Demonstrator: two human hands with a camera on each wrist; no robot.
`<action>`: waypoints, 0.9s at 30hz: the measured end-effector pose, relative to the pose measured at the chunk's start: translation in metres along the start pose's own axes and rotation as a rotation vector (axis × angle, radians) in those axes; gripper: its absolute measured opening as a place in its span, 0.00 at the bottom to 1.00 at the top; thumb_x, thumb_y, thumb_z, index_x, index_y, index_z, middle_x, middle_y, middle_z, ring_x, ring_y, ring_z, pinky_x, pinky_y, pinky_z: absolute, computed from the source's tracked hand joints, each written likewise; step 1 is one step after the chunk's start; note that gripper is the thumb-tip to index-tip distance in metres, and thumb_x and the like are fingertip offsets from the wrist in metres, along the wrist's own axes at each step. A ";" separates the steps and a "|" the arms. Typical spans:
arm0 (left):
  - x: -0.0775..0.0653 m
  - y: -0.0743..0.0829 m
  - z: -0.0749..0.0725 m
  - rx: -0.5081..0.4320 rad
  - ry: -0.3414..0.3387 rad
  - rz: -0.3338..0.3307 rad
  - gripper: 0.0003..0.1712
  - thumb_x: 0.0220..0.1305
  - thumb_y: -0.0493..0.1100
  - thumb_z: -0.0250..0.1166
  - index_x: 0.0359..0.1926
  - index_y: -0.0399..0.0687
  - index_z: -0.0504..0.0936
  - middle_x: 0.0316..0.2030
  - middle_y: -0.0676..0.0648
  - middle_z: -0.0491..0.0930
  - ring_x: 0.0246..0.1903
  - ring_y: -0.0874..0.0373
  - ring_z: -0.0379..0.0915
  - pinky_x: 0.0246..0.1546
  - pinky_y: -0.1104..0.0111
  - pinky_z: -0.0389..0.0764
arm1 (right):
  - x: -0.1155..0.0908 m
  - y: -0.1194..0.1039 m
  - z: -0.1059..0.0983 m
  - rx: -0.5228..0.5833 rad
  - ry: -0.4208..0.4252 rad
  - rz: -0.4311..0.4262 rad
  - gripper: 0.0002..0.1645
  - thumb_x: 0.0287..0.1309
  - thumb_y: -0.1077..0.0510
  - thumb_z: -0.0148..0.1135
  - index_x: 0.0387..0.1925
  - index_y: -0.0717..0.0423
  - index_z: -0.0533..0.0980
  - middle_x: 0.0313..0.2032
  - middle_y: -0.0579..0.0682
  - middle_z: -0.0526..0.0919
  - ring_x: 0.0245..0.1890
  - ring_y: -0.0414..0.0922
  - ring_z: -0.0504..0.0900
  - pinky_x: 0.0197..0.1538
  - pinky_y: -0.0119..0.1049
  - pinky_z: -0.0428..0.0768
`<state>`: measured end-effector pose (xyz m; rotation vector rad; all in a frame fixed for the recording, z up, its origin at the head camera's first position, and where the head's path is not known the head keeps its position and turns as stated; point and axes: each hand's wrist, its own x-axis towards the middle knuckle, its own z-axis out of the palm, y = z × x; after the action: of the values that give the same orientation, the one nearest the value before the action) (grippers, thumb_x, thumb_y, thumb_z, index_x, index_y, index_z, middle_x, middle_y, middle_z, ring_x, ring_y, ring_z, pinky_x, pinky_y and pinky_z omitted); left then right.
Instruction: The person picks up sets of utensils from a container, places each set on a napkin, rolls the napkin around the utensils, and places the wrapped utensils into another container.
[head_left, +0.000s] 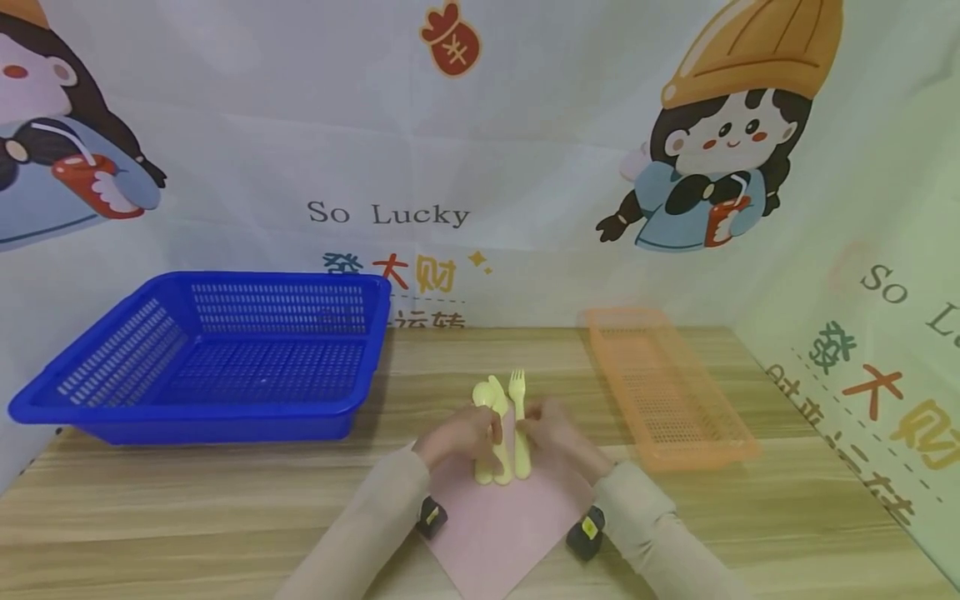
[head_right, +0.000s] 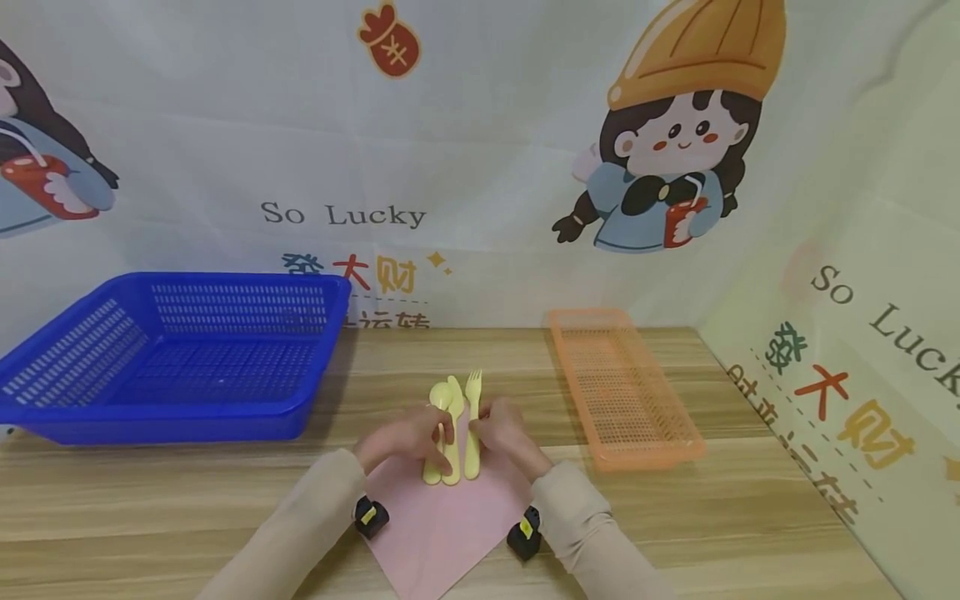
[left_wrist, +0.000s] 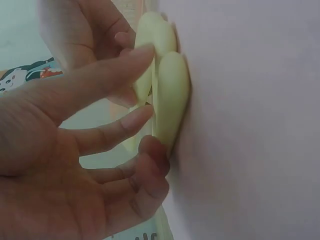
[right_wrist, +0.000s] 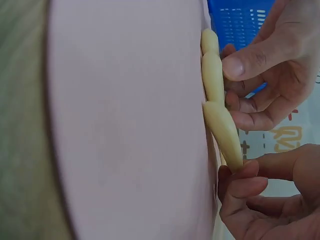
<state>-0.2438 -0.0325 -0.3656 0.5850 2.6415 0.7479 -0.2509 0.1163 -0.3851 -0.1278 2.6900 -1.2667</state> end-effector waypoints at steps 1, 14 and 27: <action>-0.001 0.000 0.000 0.008 0.000 0.003 0.19 0.35 0.38 0.74 0.29 0.39 0.74 0.28 0.48 0.71 0.30 0.57 0.66 0.32 0.69 0.71 | 0.000 0.000 0.001 0.004 -0.005 -0.002 0.11 0.52 0.67 0.55 0.37 0.72 0.74 0.14 0.47 0.70 0.14 0.36 0.65 0.17 0.22 0.64; -0.003 -0.003 0.007 0.033 -0.034 0.048 0.24 0.33 0.39 0.74 0.34 0.41 0.72 0.31 0.48 0.68 0.33 0.57 0.63 0.35 0.67 0.70 | -0.013 -0.008 0.000 -0.199 -0.067 -0.141 0.16 0.44 0.69 0.60 0.38 0.74 0.72 0.19 0.50 0.72 0.15 0.39 0.68 0.17 0.25 0.69; -0.006 -0.004 0.008 0.093 -0.003 0.103 0.27 0.34 0.40 0.75 0.38 0.41 0.72 0.33 0.47 0.67 0.34 0.57 0.63 0.36 0.67 0.70 | -0.033 -0.017 -0.010 -0.349 -0.279 -0.251 0.19 0.35 0.71 0.65 0.36 0.65 0.72 0.23 0.50 0.73 0.24 0.43 0.71 0.27 0.34 0.74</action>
<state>-0.2366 -0.0344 -0.3734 0.7522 2.6719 0.6547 -0.2199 0.1180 -0.3614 -0.6513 2.6741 -0.7473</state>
